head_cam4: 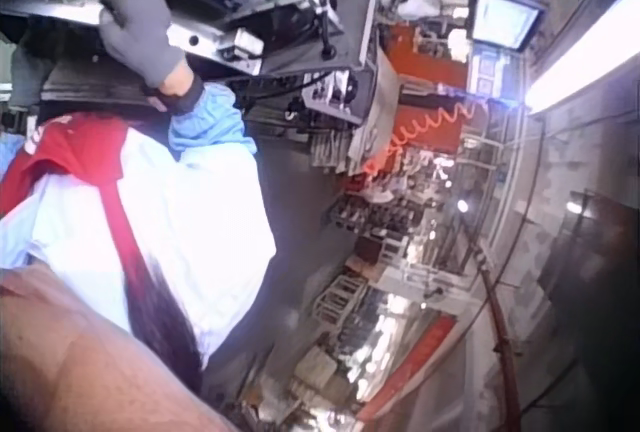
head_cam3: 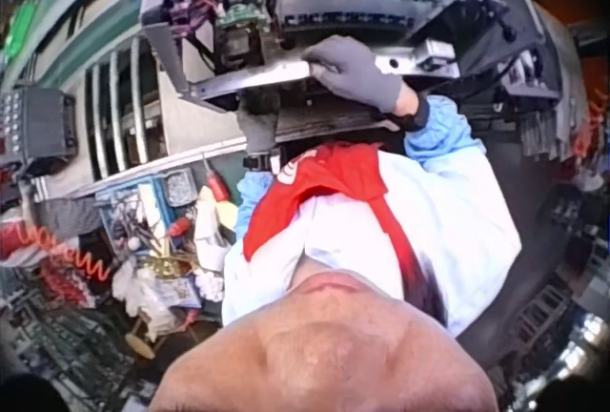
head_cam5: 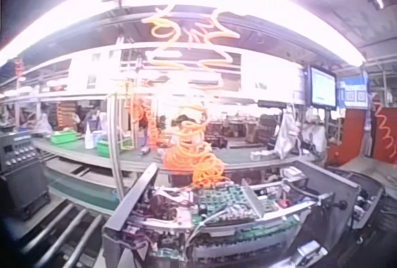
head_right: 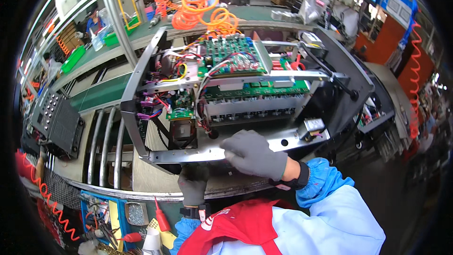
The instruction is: Assemble internal components and wiring into a large electronic power unit on a factory assembly line.
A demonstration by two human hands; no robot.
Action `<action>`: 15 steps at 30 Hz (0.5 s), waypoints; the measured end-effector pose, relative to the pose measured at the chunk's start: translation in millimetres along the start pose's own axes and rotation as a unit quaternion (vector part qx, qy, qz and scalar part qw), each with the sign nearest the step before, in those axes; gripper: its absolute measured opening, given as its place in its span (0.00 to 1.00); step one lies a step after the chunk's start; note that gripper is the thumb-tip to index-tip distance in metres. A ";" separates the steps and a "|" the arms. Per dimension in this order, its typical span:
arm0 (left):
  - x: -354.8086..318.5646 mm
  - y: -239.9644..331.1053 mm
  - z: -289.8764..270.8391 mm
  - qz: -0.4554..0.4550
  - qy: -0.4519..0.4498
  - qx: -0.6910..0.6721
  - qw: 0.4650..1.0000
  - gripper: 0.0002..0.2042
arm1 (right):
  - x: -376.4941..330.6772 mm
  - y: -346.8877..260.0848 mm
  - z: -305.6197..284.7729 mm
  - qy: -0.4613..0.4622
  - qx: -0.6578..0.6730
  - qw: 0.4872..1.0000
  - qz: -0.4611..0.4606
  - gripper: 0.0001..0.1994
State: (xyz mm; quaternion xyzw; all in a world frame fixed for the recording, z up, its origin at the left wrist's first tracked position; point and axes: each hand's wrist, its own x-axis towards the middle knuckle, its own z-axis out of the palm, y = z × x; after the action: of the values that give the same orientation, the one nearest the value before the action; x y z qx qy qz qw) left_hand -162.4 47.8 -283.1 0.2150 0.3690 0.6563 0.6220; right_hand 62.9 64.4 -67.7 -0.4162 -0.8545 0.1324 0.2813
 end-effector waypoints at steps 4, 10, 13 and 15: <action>-6.9 19.5 20.8 -0.089 0.050 -0.099 0.990 0.13 | -32.4 16.4 -5.0 0.123 -0.059 0.990 0.048 0.10; -12.3 14.6 12.6 -0.209 0.070 -0.207 0.953 0.11 | -60.3 2.7 18.8 0.032 -0.130 0.988 0.077 0.13; -10.1 -47.8 -49.4 -0.019 -0.075 0.197 0.977 0.16 | -51.9 -5.8 30.6 0.046 -0.187 0.975 0.107 0.14; -17.4 -71.0 -73.2 -0.044 -0.080 0.199 0.976 0.19 | -49.3 -0.3 31.5 0.044 -0.187 0.975 0.110 0.11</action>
State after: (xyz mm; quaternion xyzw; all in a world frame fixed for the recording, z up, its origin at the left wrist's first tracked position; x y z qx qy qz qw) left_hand -167.6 11.7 -379.9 0.3698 0.4503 0.5226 0.6224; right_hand 68.5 25.7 -111.2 -0.5584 -0.7998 -0.0179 0.2195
